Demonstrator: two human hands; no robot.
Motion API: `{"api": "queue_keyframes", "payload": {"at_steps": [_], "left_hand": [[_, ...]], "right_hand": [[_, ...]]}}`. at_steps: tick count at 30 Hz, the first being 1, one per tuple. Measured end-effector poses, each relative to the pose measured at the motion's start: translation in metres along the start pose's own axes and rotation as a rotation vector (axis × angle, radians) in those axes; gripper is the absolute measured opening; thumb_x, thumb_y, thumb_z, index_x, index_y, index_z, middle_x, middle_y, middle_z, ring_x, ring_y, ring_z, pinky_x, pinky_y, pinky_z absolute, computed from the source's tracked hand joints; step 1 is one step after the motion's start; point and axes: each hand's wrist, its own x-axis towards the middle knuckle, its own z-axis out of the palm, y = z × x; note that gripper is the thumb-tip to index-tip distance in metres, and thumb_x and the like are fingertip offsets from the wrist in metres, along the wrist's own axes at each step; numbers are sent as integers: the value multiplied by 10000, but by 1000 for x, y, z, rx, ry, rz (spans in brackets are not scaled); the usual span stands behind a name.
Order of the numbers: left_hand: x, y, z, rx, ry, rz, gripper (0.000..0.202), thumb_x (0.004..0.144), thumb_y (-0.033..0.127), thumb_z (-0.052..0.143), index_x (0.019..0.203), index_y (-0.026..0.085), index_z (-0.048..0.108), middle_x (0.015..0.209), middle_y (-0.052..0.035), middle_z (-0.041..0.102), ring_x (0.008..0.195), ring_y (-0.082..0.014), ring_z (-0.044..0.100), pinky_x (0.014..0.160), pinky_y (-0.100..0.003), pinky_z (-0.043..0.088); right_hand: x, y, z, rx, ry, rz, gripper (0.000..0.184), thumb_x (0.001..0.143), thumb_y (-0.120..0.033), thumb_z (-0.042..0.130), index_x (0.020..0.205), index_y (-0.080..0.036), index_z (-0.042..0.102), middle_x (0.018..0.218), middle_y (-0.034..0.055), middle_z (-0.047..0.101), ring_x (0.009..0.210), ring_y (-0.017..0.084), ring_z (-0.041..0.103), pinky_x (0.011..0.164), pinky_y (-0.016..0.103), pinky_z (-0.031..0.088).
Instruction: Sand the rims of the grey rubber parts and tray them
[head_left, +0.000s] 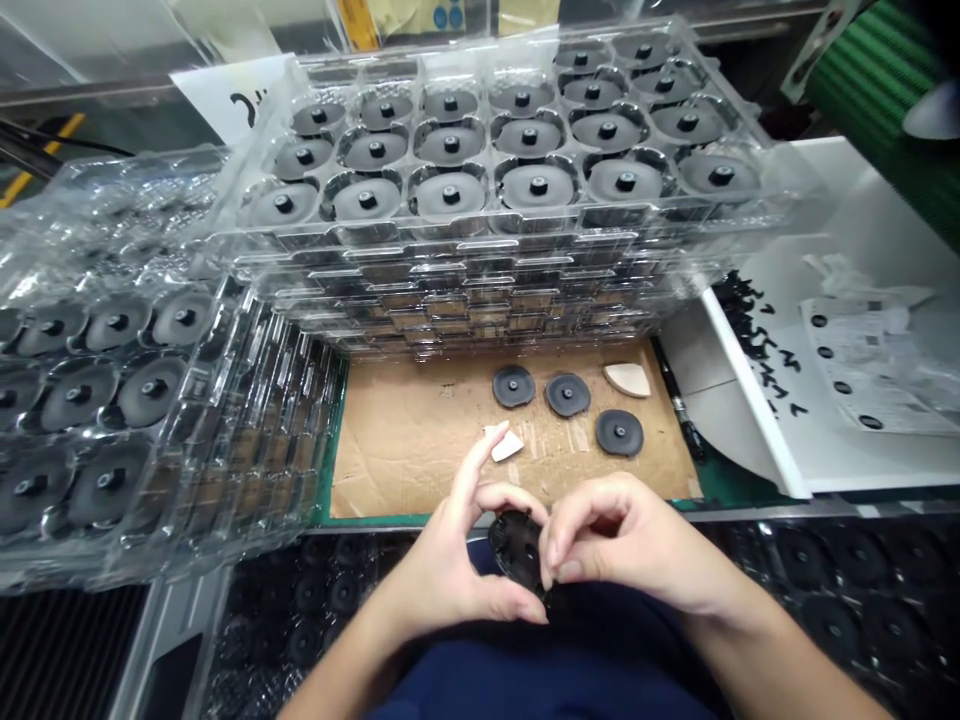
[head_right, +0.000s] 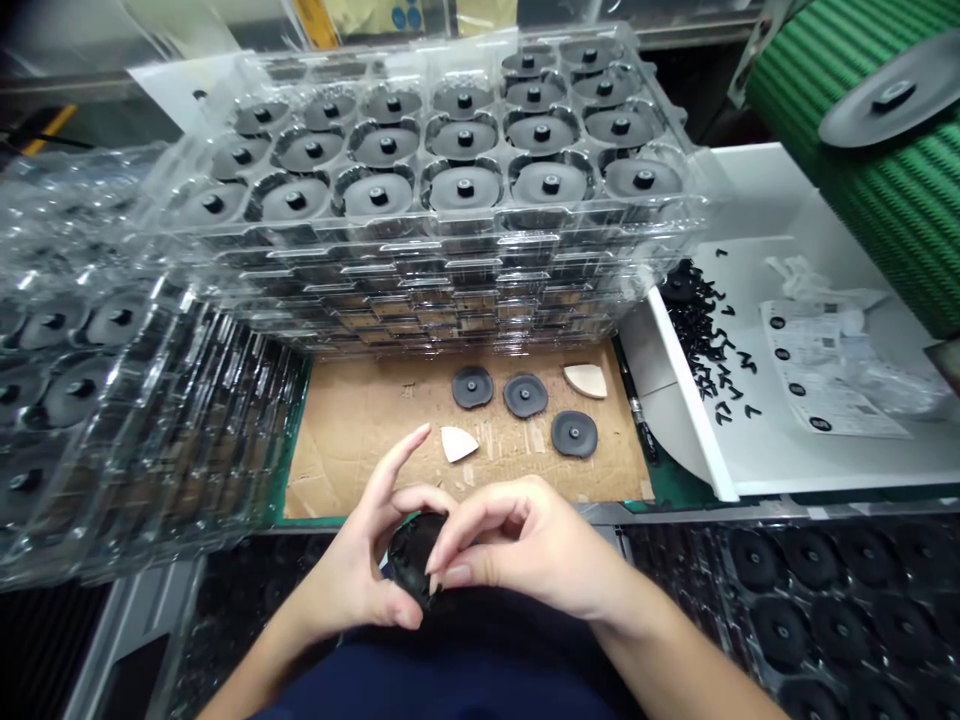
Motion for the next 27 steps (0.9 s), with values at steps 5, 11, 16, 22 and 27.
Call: {"api": "queue_keyframes", "payload": {"at_steps": [5,11,16,22,27], "left_hand": [[1,-1,2,-9,-13,17,1152,569,465,774,1437,291,38,1020,-58,652,1008,-257,617,977,-435,365],[1,-9,3,48,37,150,1062,580,351,801,1414,351,145,1123,-62,642,1077,-252,592,988,-431,391],[2,-12,10,88,91,289,1022,603,250,800,1403,402,181,1177,-48,608,1077,-218,585,949,-388,450],[2,-13,19,101,155,293,974,614,204,794,1385,410,235,1199,-37,604,1141,-213,555,945,-330,463],[7,-12,35,29,218,226,893,608,316,796,1354,378,309,1179,-44,618,1125,-231,564,943,-352,458]], "right_hand": [[-6,2,1,45,29,-33,76,712,-133,724,689,-199,692,703,-19,705,651,95,653,680,213,524],[-16,19,4,-14,230,-109,79,681,-194,766,692,-207,689,688,-14,711,641,102,661,640,195,520],[-36,31,1,-265,440,-226,64,725,-270,733,711,-211,712,697,20,707,652,138,659,620,220,530],[-59,46,-13,-668,506,-320,154,836,-180,554,825,-226,701,814,44,657,686,140,625,544,207,499],[-70,52,-16,-940,582,-594,278,846,-174,577,1110,-253,611,806,23,655,679,138,607,579,224,490]]}}
